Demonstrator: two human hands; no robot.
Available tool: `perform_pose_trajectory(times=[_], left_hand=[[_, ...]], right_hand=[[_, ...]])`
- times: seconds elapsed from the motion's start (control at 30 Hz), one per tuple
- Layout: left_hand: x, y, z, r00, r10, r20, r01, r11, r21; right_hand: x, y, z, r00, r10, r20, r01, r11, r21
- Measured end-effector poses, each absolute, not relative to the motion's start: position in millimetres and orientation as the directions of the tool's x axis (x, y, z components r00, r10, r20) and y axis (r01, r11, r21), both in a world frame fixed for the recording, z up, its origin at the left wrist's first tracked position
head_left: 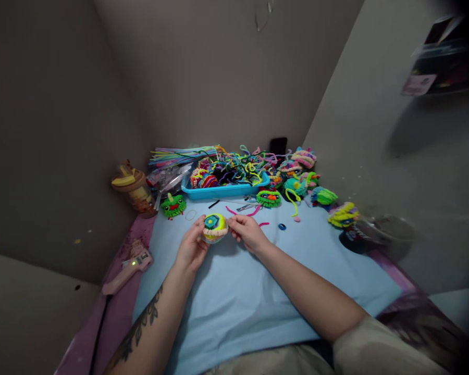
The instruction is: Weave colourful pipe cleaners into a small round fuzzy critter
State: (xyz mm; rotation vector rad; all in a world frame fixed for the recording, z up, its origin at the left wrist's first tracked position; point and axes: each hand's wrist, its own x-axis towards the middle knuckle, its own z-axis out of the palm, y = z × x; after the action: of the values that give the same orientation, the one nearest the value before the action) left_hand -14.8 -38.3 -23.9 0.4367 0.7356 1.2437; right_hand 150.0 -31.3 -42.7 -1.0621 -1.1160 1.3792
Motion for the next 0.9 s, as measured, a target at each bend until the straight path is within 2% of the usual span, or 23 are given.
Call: perform_pose_trajectory(times=[0.1, 0.27, 0.4, 0.6, 0.9], left_hand=[[-14.7, -41.7, -22.0, 0.154, 0.965, -0.212, -0.626, 0.261, 0.735], [-14.3, -44.4, -17.8, 0.186, 0.964, -0.191, -0.575, 0.264, 0.774], [-16.1, -42.3, -19.8, 0.203, 0.963, -0.179, -0.591, 0.266, 0.761], [-19.3, -40.0, -24.0, 0.218, 0.967, -0.129, -0.644, 0.242, 0.725], [-12.6, -46.6, -17.6, 0.202, 0.977, -0.067, -0.544, 0.169, 0.822]], right_hand=[[151.6, -32.5, -39.1, -0.088, 0.995, -0.046, -0.176, -0.061, -0.982], [152.8, -32.7, -36.9, -0.077, 0.997, -0.015, -0.185, -0.029, -0.982], [152.3, -32.2, -36.5, -0.074, 0.997, -0.015, -0.209, -0.030, -0.977], [151.0, -30.3, -36.2, -0.070, 0.990, -0.126, -0.304, -0.142, -0.942], [156.7, -31.0, -37.6, -0.079, 0.997, -0.022, -0.138, -0.033, -0.990]])
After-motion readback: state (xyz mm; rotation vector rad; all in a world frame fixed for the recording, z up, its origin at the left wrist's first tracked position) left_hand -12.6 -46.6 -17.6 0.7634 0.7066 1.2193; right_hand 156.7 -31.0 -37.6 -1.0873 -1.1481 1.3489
